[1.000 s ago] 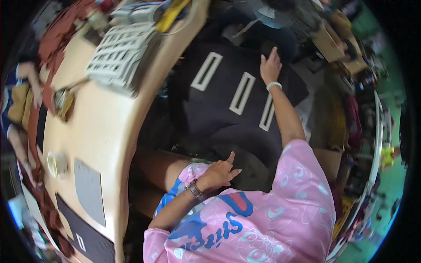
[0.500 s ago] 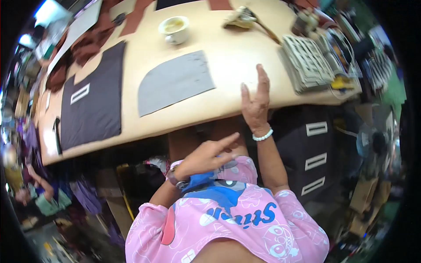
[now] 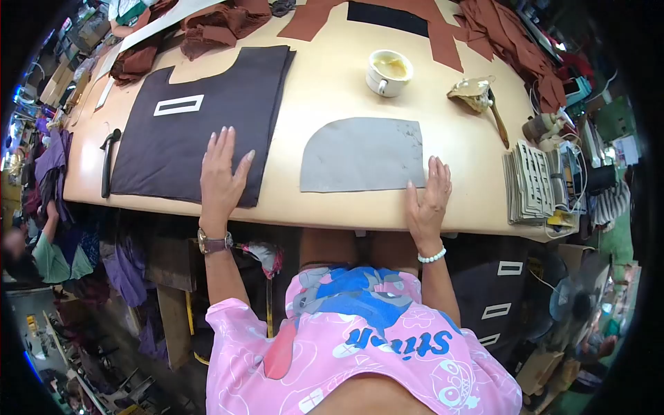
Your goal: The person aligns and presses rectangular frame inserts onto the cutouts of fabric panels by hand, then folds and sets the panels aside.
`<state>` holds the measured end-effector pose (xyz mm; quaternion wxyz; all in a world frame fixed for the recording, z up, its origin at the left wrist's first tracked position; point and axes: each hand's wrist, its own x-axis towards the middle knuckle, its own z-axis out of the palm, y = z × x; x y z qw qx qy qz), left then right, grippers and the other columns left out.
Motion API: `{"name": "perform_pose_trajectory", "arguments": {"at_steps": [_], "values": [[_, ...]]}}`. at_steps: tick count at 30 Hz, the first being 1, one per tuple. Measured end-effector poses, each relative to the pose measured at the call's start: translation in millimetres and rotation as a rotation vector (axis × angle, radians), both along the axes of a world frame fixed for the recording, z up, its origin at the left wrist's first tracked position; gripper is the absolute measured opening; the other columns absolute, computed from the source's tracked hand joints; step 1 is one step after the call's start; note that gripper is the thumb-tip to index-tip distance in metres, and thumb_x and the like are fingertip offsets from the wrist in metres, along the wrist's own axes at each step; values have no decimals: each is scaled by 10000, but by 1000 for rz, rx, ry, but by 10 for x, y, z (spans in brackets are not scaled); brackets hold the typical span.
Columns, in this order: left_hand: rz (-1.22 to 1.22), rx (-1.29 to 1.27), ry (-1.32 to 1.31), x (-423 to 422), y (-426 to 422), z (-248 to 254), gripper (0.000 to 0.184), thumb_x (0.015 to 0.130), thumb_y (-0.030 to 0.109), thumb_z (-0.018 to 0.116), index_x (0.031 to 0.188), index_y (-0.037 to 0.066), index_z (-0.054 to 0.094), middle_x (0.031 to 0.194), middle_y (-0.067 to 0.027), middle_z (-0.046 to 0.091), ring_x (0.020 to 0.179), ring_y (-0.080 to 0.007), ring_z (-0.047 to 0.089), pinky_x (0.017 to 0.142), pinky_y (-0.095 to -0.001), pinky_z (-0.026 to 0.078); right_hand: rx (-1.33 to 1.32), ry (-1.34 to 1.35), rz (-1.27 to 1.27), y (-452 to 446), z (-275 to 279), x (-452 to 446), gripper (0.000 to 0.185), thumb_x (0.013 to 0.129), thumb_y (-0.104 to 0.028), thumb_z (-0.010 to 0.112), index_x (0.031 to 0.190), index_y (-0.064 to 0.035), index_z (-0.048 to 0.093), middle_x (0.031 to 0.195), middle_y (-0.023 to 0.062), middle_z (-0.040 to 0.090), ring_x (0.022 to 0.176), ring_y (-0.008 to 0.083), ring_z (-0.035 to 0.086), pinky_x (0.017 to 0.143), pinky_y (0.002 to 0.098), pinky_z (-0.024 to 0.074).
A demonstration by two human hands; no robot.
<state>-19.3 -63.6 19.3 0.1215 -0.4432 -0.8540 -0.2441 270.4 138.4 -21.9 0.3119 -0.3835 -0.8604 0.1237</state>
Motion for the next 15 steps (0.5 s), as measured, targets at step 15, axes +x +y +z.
{"name": "perform_pose_trajectory", "arguments": {"at_steps": [15], "values": [[-71,22,-416,-50,-24,-70,329,960,246,401,1140,57,600,1170,-147,568,1172,-325,469,1030,-535,262,8,69,60,-63,163,-121,608,816,-171,623,1342,9,378,1235,179,499,1182,349,432,999,454,320]]}}
